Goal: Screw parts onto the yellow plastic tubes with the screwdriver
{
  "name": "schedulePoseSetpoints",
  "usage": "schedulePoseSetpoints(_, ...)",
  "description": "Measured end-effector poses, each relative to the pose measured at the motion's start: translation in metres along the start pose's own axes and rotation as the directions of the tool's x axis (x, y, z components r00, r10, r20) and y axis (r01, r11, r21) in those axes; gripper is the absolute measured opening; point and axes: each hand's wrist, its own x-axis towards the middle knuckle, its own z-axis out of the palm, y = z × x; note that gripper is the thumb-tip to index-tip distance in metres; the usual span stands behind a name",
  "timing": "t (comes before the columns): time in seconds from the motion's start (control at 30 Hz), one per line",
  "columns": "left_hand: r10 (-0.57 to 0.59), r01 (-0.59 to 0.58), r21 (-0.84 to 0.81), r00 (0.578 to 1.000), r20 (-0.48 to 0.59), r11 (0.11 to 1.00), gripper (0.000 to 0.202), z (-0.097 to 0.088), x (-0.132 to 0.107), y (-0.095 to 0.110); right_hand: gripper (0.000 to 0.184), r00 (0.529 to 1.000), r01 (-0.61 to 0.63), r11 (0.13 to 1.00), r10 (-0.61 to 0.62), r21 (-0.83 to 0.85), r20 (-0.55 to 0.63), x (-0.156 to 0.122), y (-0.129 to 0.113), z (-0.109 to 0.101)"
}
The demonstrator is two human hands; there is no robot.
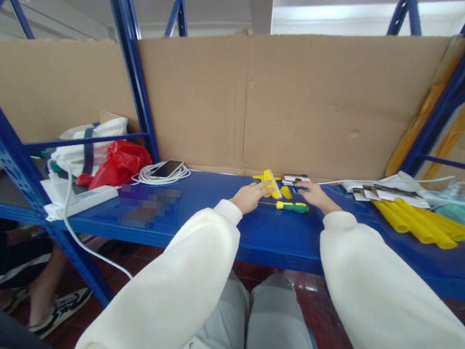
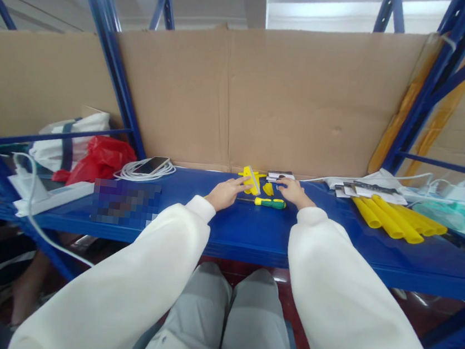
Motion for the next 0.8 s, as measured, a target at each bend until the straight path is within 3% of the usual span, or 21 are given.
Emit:
schedulePoseSetpoints(0.2, 0.022, -0.024, 0.06, 0.999, 0.025, 0.998, 0.066, -0.001, -0.001, 0.003, 0.018, 0.986, 0.059, 0.91, -0.117, 0.41, 0.117, -0.006, -0.035, -0.007)
schedulePoseSetpoints(0.53, 0.025, -0.026, 0.055, 0.999, 0.028, 0.998, 0.068, -0.002, -0.001, 0.004, 0.018, 0.967, 0.048, 0.884, -0.158, 0.464, 0.201, -0.011, -0.047, -0.003)
schedulePoseSetpoints(0.67, 0.014, -0.015, 0.039, 0.999, 0.034, 0.999, 0.069, -0.004, -0.001, 0.004, 0.016, 0.99, -0.035, 0.85, -0.041, 0.525, 0.133, -0.007, -0.045, -0.006)
schedulePoseSetpoints(0.73, 0.005, -0.006, 0.032, 0.999, 0.045, 0.999, 0.069, -0.005, -0.001, 0.004, 0.013, 0.994, -0.11, 0.831, 0.1, 0.545, 0.048, -0.004, -0.038, -0.011)
schedulePoseSetpoints(0.8, -0.004, 0.002, 0.024, 0.999, 0.054, 1.0, 0.07, -0.004, -0.002, 0.003, 0.015, 0.963, -0.199, 0.816, 0.266, 0.542, -0.048, -0.002, -0.025, -0.018)
